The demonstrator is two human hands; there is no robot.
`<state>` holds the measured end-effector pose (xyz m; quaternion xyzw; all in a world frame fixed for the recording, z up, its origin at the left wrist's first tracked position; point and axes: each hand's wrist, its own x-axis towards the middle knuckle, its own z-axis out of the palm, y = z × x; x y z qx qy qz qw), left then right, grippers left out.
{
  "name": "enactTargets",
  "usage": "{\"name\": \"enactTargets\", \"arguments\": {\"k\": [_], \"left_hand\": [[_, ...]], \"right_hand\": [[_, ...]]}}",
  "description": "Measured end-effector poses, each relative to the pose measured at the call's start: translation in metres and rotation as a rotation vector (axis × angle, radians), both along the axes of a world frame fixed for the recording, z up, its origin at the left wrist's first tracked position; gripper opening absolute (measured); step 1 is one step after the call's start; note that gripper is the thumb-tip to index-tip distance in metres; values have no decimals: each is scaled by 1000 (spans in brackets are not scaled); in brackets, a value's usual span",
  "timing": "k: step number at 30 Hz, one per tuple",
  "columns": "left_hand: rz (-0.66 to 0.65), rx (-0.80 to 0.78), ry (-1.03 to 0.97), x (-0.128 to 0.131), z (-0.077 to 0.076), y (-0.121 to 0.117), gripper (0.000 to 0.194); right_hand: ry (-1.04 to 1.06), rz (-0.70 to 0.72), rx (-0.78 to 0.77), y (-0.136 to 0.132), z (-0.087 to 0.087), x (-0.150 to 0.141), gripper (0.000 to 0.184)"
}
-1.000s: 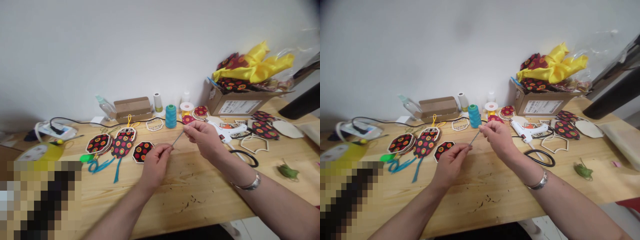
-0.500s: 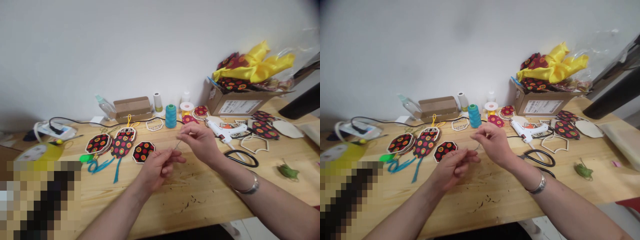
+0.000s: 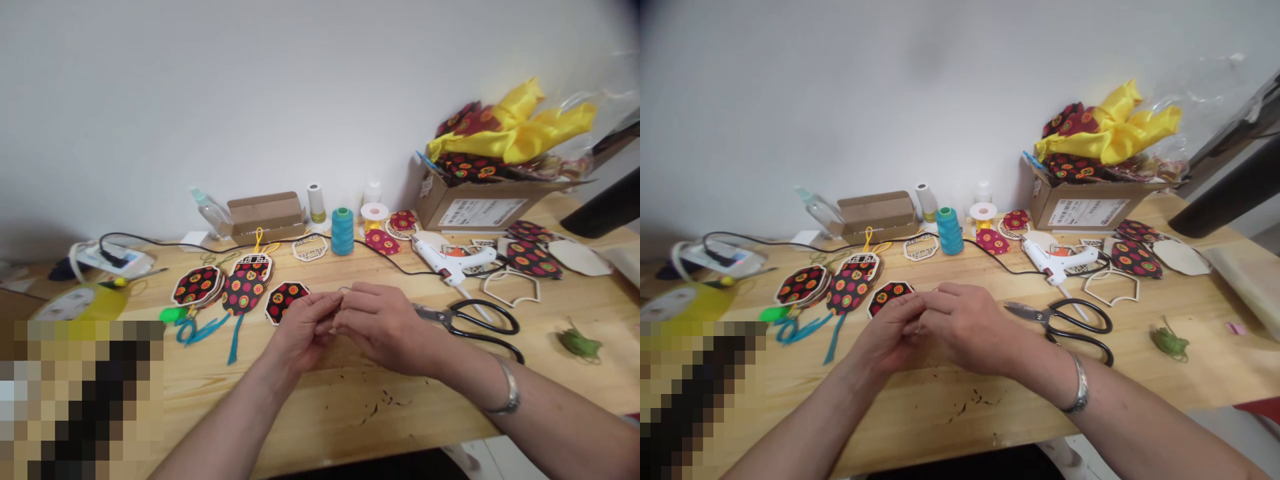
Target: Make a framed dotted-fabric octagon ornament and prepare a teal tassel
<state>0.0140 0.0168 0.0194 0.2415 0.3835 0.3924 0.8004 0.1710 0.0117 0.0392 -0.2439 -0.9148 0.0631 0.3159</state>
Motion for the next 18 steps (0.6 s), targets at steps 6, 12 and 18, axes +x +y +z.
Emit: {"name": "enactTargets", "arguments": {"k": [6,12,18], "left_hand": [[8,-9,40,-1,-2,0,18],[64,42,143,0,2,1,23],[70,11,136,2,7,0,22]], "right_hand": [[-85,124,28,-6,3,-4,19],[-200,254,-66,-12,4,-6,17],[-238,385,-288,-17,4,-8,13]]}}
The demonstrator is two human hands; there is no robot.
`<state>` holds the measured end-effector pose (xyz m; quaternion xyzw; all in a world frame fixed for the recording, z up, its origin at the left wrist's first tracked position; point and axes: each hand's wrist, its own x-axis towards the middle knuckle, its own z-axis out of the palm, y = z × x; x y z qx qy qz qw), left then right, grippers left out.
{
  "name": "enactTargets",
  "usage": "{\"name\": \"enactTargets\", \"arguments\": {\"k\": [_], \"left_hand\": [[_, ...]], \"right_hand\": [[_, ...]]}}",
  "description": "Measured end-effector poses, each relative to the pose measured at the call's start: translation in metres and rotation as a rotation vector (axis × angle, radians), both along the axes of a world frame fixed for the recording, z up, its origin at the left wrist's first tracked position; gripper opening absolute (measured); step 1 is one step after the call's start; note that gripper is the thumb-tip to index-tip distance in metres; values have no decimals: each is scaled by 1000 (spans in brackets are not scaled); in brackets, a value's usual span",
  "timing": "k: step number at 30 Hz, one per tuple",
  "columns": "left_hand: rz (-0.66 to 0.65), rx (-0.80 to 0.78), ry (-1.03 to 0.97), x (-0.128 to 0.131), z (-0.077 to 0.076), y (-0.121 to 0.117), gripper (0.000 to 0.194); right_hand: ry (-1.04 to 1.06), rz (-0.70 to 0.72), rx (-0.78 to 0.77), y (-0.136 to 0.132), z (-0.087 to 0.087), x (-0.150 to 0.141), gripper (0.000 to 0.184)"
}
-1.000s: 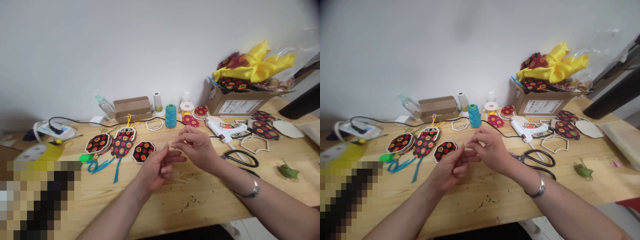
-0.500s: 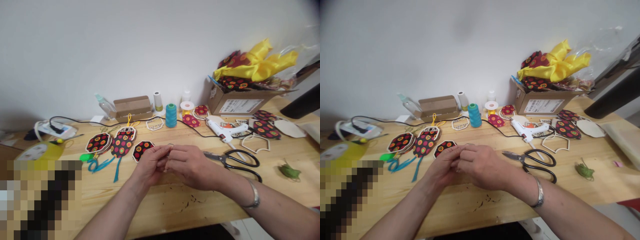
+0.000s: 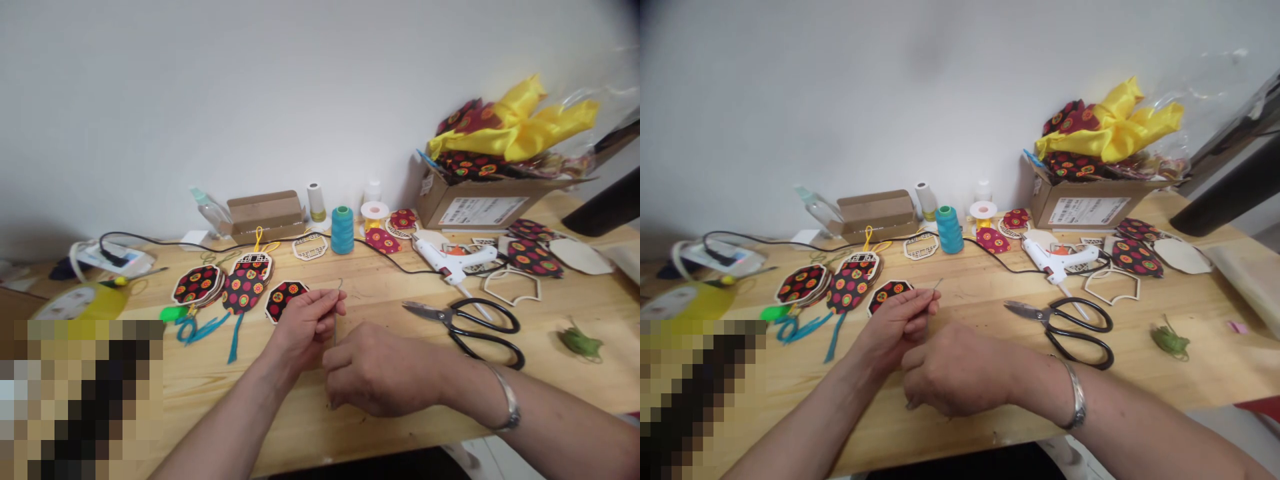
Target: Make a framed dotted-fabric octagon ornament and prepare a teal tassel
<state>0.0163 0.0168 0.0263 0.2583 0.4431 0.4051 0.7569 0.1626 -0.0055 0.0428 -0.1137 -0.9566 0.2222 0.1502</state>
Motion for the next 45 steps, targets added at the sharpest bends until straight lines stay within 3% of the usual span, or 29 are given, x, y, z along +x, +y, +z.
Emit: {"name": "enactTargets", "arguments": {"k": [7,15,24,29,31,32,36,38,41,45], "left_hand": [[3,15,-17,0,-1,1,21],[3,20,11,1,-2,0,20],[15,148,122,1,-6,-2,17],[79,233,154,0,-8,-1,17],[68,216,100,0,-9,-1,17],[57,195,75,1,-9,-2,18],[51,167,53,2,-6,-4,19],[71,198,61,3,-4,-3,19],[107,238,86,3,-1,-2,19],[122,261,152,2,-2,-2,18]], "right_hand": [[-24,114,-150,-4,4,-5,12],[-98,231,-190,-8,7,-8,14],[-140,293,-294,-7,-4,-13,17],[-12,321,-515,-11,-4,-8,25],[103,194,-609,-9,0,-4,23],[174,56,-626,-7,2,-3,26],[376,-703,-558,11,6,1,46],[348,-929,-530,21,3,3,44],[300,-1011,-548,32,-3,5,36],[342,-846,-800,35,-6,6,23]]}}
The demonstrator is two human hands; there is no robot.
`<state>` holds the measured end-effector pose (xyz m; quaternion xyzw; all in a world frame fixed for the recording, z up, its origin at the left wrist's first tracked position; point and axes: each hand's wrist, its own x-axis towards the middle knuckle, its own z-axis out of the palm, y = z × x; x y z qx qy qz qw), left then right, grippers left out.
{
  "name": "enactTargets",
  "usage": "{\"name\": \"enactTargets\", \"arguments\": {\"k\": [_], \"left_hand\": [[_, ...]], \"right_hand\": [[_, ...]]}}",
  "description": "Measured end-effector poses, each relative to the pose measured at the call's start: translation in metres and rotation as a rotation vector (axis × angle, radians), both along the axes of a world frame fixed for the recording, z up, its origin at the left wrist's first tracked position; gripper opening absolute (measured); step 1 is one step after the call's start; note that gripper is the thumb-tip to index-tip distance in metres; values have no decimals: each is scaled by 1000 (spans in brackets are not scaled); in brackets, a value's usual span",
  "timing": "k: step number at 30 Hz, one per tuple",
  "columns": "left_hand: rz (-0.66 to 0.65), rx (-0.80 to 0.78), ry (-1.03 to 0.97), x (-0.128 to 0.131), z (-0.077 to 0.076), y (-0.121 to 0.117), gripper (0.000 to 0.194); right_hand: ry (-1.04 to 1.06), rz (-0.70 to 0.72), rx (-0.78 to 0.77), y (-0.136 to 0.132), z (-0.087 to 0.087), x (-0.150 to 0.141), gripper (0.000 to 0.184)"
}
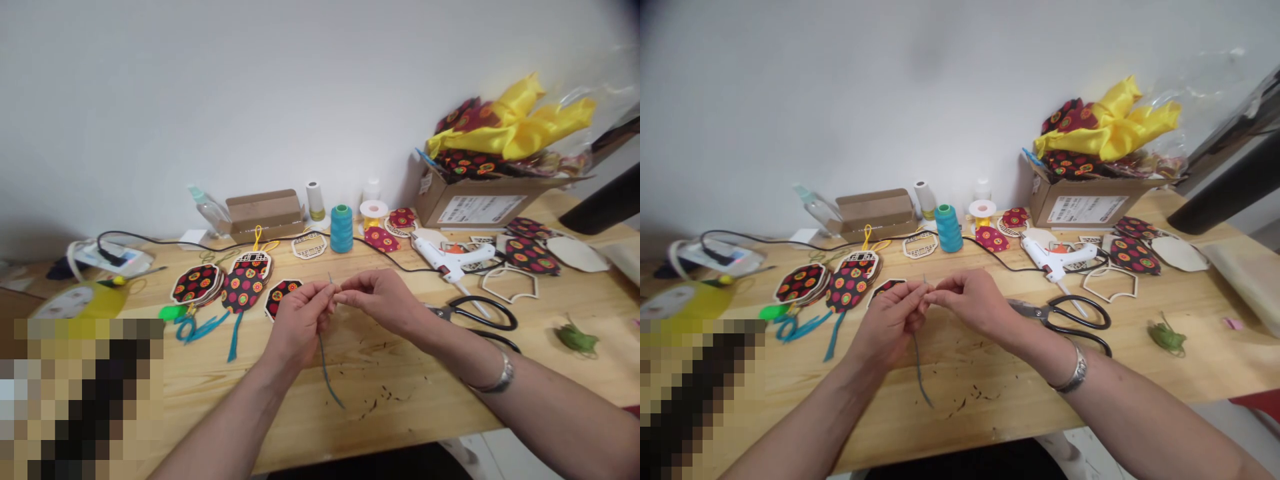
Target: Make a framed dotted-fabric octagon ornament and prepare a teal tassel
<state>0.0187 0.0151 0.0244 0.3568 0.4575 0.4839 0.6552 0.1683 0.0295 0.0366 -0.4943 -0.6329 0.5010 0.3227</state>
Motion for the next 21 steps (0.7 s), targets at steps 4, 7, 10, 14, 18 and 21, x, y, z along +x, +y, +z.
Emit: {"name": "enactTargets", "arguments": {"k": [4,7,10,14,18,21], "left_hand": [[-53,18,76,-1,-1,-2,18],[-83,24,123,-2,-1,-3,21],[-98,15,155,-2,-1,-4,23],[-117,-5,180,-2,-1,-4,26],[-101,-9,179,0,2,-6,26],[-77,-32,149,1,4,-7,23]], "right_hand": [[206,62,-169,-2,-1,-2,26],[323,43,-278,-3,-3,-3,32],[397,-33,-348,-2,-5,-4,34],[461,-76,-346,-1,-5,-4,24],[434,-112,-294,-1,-5,-4,21],[397,-136,-266,-1,-5,-4,21]]}}
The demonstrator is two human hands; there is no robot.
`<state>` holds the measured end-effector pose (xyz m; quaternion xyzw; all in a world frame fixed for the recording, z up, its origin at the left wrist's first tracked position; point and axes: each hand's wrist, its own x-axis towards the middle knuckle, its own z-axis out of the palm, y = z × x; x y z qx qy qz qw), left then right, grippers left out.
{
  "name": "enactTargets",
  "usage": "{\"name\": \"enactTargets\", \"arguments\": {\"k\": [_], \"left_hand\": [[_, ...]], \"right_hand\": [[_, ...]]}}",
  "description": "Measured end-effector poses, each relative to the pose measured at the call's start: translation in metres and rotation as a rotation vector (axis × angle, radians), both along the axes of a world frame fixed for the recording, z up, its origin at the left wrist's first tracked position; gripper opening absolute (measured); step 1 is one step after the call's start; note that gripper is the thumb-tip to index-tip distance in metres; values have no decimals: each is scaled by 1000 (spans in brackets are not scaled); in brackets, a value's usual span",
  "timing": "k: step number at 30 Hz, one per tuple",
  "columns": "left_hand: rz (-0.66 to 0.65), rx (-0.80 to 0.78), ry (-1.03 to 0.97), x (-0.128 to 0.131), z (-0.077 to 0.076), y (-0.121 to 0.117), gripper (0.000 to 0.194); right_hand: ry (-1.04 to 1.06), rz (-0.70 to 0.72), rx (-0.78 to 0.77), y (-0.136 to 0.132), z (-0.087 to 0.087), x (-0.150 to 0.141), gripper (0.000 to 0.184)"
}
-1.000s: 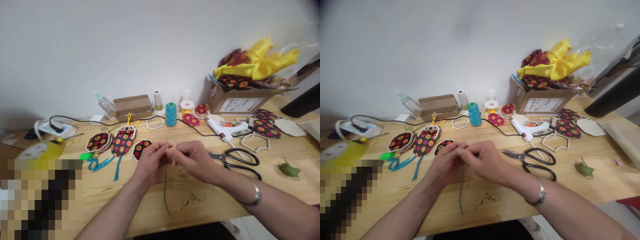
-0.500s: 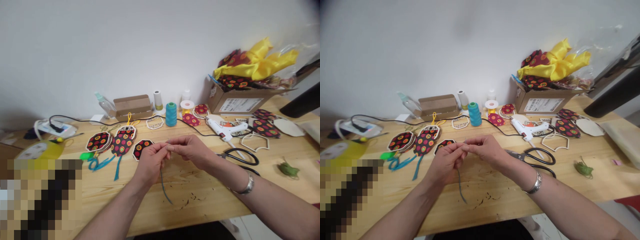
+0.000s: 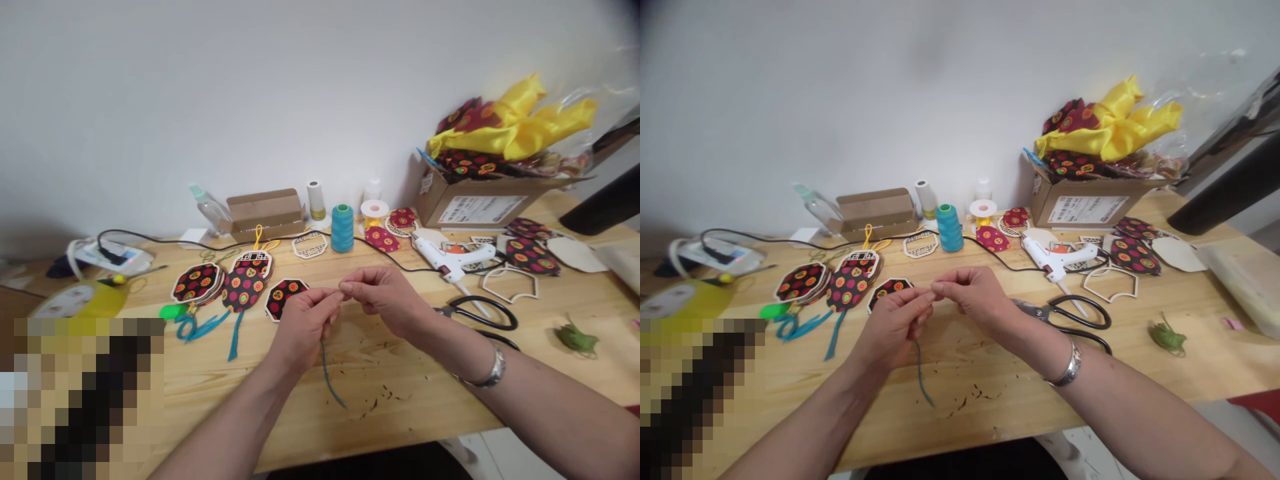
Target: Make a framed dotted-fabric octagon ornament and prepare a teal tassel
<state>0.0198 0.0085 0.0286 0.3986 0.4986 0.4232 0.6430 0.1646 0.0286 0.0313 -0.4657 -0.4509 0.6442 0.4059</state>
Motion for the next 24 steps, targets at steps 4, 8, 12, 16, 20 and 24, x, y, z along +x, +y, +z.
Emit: {"name": "enactTargets", "arguments": {"k": [4,8,12,16,20,24], "left_hand": [[8,-13,-37,1,0,0,21],[9,-23,-53,0,-3,1,22],[32,-37,-43,0,-4,2,22],[67,-65,-50,0,-3,2,24],[93,-69,-60,-2,-5,3,25],[113,-63,-76,-2,-6,4,24]], "right_hand": [[-32,1,37,-1,0,0,24],[-81,-7,68,-1,-1,0,24],[-258,31,147,4,-1,3,26],[-837,105,402,6,16,13,36],[-1457,151,543,-9,41,31,25],[-1647,269,554,-36,34,67,18]]}}
